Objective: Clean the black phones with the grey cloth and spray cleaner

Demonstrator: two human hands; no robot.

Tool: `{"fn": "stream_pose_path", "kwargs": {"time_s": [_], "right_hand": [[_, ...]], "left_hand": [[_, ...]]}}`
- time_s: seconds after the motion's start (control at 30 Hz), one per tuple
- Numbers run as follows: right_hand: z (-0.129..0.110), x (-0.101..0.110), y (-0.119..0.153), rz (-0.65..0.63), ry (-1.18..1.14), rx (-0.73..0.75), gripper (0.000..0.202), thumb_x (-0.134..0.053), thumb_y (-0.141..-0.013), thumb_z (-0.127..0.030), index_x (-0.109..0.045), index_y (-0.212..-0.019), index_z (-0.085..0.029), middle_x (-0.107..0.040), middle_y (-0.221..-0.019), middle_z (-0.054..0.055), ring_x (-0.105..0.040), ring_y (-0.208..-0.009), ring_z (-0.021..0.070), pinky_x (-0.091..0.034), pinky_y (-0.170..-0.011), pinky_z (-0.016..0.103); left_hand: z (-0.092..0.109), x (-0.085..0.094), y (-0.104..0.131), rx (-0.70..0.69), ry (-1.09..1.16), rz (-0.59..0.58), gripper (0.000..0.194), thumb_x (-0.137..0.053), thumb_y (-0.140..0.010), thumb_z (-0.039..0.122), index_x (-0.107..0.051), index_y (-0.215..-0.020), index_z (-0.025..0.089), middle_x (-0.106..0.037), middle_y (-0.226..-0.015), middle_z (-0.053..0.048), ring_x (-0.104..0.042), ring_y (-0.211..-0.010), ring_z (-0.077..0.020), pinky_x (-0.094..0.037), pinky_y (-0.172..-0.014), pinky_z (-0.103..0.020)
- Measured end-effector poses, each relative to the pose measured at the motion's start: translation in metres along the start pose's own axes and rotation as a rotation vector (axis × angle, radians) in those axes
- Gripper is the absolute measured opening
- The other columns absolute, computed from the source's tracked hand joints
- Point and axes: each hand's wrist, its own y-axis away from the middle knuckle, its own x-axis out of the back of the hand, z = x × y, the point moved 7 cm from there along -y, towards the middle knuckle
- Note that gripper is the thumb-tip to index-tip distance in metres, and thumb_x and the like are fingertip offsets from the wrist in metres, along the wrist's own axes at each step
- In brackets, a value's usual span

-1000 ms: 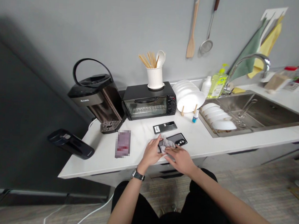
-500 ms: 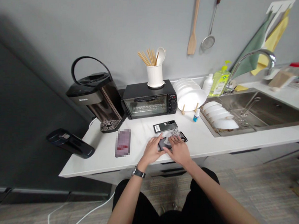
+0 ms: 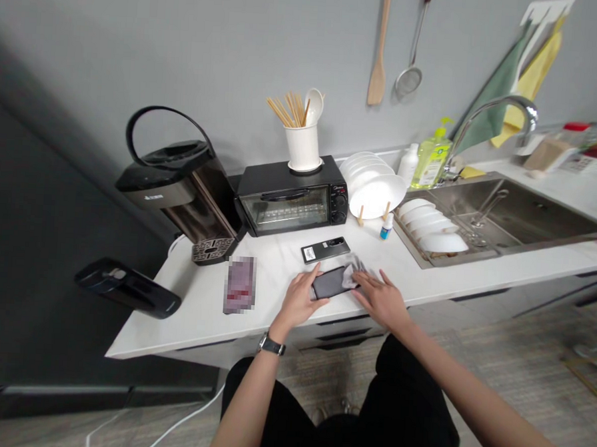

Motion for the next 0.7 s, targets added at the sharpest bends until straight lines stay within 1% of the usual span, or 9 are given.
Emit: {"fn": "stream_pose_path", "kwargs": {"time_s": [0.07, 0.17, 0.23, 0.37, 0.43, 0.47, 0.57, 0.63, 0.7], "right_hand": [[0.010, -0.001, -0.004, 0.038, 0.021, -0.039, 0.044, -0.043, -0.109, -0.045, -0.060, -0.142, -0.021, -0.068, -0.141, 0.013, -0.064, -0.132, 0.0280, -0.033, -0.122, 0.058], [0.001, -0.010, -0.018, 0.099, -0.003, -0.089, 0.046, -0.045, -0.108, -0.049, -0.064, -0.137, -0.019, -0.070, -0.137, 0.015, -0.064, -0.131, 0.0300, -0.035, -0.121, 0.059], [-0.018, -0.018, -0.028, 0.121, -0.026, -0.092, 0.047, -0.048, -0.106, -0.050, -0.066, -0.135, -0.017, -0.071, -0.135, 0.017, -0.064, -0.130, 0.0321, -0.038, -0.119, 0.058], [-0.076, -0.033, -0.042, 0.045, -0.127, 0.053, 0.046, -0.052, -0.104, -0.051, -0.068, -0.130, -0.017, -0.073, -0.132, 0.016, -0.065, -0.129, 0.0301, -0.037, -0.121, 0.053], [-0.094, -0.033, -0.041, 0.005, -0.172, 0.096, 0.045, -0.051, -0.104, -0.052, -0.069, -0.125, -0.017, -0.074, -0.130, 0.015, -0.066, -0.127, 0.0281, -0.036, -0.122, 0.051], [-0.097, -0.031, -0.038, -0.013, -0.183, 0.102, 0.044, -0.051, -0.105, -0.053, -0.071, -0.122, -0.017, -0.075, -0.129, 0.015, -0.067, -0.126, 0.0276, -0.036, -0.123, 0.051], [-0.087, -0.023, -0.024, -0.073, -0.189, 0.119, 0.039, -0.050, -0.106, -0.051, -0.071, -0.121, -0.022, -0.076, -0.127, 0.011, -0.067, -0.126, 0.0254, -0.033, -0.124, 0.052], [-0.068, -0.016, -0.013, -0.093, -0.159, 0.117, 0.038, -0.048, -0.107, -0.048, -0.069, -0.128, -0.024, -0.075, -0.130, 0.009, -0.067, -0.127, 0.0244, -0.032, -0.124, 0.052], [-0.042, -0.008, -0.005, -0.078, -0.085, 0.081, 0.040, -0.047, -0.108, -0.046, -0.066, -0.136, -0.025, -0.072, -0.135, 0.009, -0.067, -0.128, 0.0252, -0.032, -0.124, 0.052]], "left_hand": [[0.001, 0.000, -0.001, 0.005, -0.002, -0.001, 0.097, -0.083, -0.083, 0.034, -0.029, -0.164, 0.032, -0.062, -0.146, -0.008, -0.054, -0.129, -0.0306, -0.040, -0.114, -0.051], [0.002, 0.000, -0.002, -0.003, -0.004, 0.004, 0.097, -0.083, -0.082, 0.033, -0.030, -0.164, 0.032, -0.063, -0.145, -0.007, -0.054, -0.127, -0.0296, -0.040, -0.114, -0.050], [0.002, 0.000, -0.003, -0.012, -0.002, 0.006, 0.096, -0.082, -0.083, 0.033, -0.029, -0.164, 0.032, -0.062, -0.145, -0.007, -0.054, -0.127, -0.0299, -0.040, -0.114, -0.049], [-0.002, -0.001, -0.002, -0.012, -0.015, -0.016, 0.092, -0.074, -0.085, 0.032, -0.028, -0.165, 0.029, -0.063, -0.140, -0.011, -0.056, -0.122, -0.0312, -0.044, -0.108, -0.048], [-0.004, -0.002, -0.001, 0.000, -0.021, -0.030, 0.091, -0.069, -0.085, 0.028, -0.026, -0.166, 0.028, -0.064, -0.136, -0.011, -0.057, -0.118, -0.0308, -0.046, -0.105, -0.047], [-0.005, -0.002, -0.001, 0.006, -0.021, -0.029, 0.092, -0.067, -0.085, 0.026, -0.024, -0.166, 0.028, -0.064, -0.136, -0.011, -0.057, -0.117, -0.0307, -0.046, -0.105, -0.047], [-0.004, 0.000, 0.001, 0.010, -0.005, -0.003, 0.098, -0.073, -0.083, 0.027, -0.021, -0.167, 0.028, -0.062, -0.140, -0.011, -0.054, -0.123, -0.0312, -0.044, -0.108, -0.047], [-0.003, 0.000, 0.002, 0.009, 0.011, 0.013, 0.103, -0.080, -0.081, 0.030, -0.022, -0.166, 0.029, -0.062, -0.142, -0.009, -0.054, -0.126, -0.0311, -0.043, -0.110, -0.047], [-0.001, 0.001, 0.002, 0.008, 0.023, 0.017, 0.105, -0.084, -0.080, 0.031, -0.023, -0.166, 0.031, -0.062, -0.143, -0.008, -0.054, -0.127, -0.0304, -0.042, -0.112, -0.047]]}}
